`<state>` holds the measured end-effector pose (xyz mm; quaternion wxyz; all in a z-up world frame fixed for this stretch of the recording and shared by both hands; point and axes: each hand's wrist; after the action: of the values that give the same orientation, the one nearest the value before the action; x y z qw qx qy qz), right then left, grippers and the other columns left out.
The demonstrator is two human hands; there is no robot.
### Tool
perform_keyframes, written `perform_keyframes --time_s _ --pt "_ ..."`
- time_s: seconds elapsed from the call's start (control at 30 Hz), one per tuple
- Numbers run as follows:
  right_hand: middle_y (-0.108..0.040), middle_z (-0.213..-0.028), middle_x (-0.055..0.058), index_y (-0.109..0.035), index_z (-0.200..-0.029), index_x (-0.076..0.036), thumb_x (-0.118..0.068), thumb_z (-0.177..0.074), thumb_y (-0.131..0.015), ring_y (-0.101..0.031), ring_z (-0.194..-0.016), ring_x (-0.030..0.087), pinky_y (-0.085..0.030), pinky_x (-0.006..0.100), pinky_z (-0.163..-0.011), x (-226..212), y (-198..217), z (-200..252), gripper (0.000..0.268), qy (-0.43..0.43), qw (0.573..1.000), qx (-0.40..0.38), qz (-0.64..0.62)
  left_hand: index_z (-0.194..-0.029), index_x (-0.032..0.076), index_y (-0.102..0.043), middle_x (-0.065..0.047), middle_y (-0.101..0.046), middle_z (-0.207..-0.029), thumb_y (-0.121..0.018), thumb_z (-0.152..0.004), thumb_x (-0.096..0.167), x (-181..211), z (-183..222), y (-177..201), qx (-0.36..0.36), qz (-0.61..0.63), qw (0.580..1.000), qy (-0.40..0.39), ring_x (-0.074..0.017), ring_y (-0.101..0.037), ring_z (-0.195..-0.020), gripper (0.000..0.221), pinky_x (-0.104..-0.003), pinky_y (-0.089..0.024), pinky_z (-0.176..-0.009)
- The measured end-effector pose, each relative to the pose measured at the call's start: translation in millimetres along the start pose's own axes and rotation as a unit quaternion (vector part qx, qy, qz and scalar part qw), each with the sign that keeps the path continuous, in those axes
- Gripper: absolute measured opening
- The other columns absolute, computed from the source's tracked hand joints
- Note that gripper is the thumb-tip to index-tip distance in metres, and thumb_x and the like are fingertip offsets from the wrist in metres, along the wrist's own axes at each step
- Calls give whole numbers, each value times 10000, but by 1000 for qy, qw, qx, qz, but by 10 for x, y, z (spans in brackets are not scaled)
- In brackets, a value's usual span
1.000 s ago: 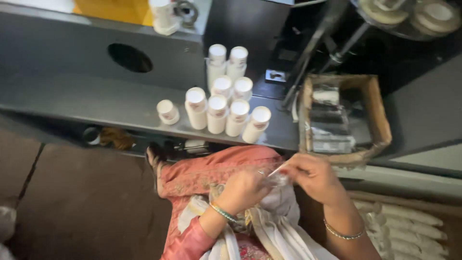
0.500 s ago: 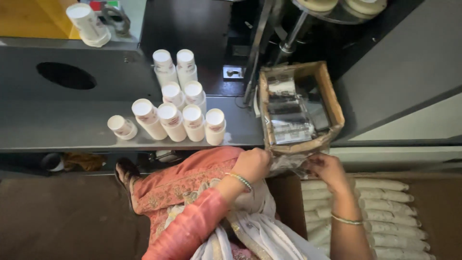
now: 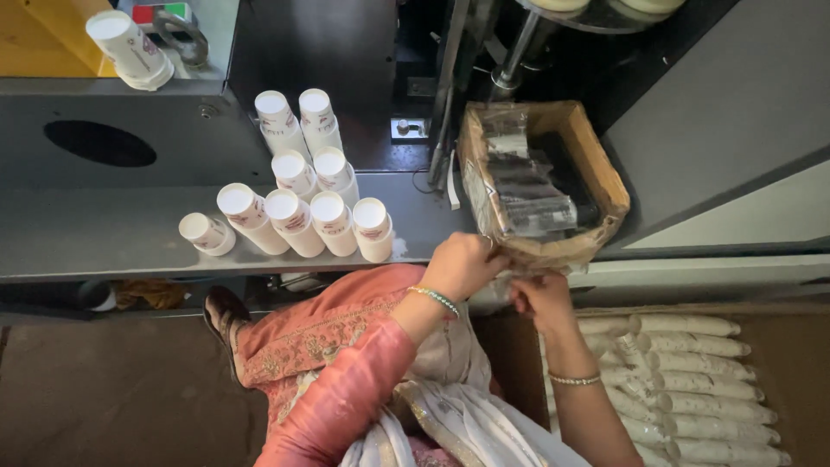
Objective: The recorder is packaging paper cups into plastic sleeves in an industrial environment.
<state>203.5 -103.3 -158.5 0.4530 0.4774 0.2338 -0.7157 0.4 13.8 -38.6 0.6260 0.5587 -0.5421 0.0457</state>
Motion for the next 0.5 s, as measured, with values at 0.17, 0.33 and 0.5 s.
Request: perform_keyframes --time_s 0.17,0.33,0.5 --pt "-665 -1131 55 -574 -1205 -101 5 -914 -592 -659 -927 199 -561 344 -659 -123 118 -184 310 95 925 49 -366 -728 42 -713 -190 -696 -767 -767 -813 319 -103 6 -51 9 -22 999 -46 -425 -671 -746 295 -525 -545 -694" --pt "-652 -1261 130 -573 -1316 -7 64 -956 -538 -623 -1114 279 -513 427 -960 211 529 -330 368 116 874 -44 -470 -834 47 -693 -179 -697 -865 -711 -795 168 -480 -6 -284 -2 -54 993 -105 -395 -685 -810 128 -493 -549 -699" --pt "-632 -1350 157 -543 -1365 10 63 -888 -493 -597 -1259 333 -460 512 -1131 -200 603 52 483 88 889 -21 -449 -891 74 -683 -165 -703 -898 -605 -859 66 -660 -105 -386 5 -130 990 -52 -373 -702 -798 85 -476 -559 -685"
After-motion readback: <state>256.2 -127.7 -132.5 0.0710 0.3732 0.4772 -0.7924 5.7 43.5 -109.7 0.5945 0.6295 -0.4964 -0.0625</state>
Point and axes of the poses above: each hand's wrist, its own z-axis away from the middle knuckle, its own y-axis out of the back of the hand, x = y × z
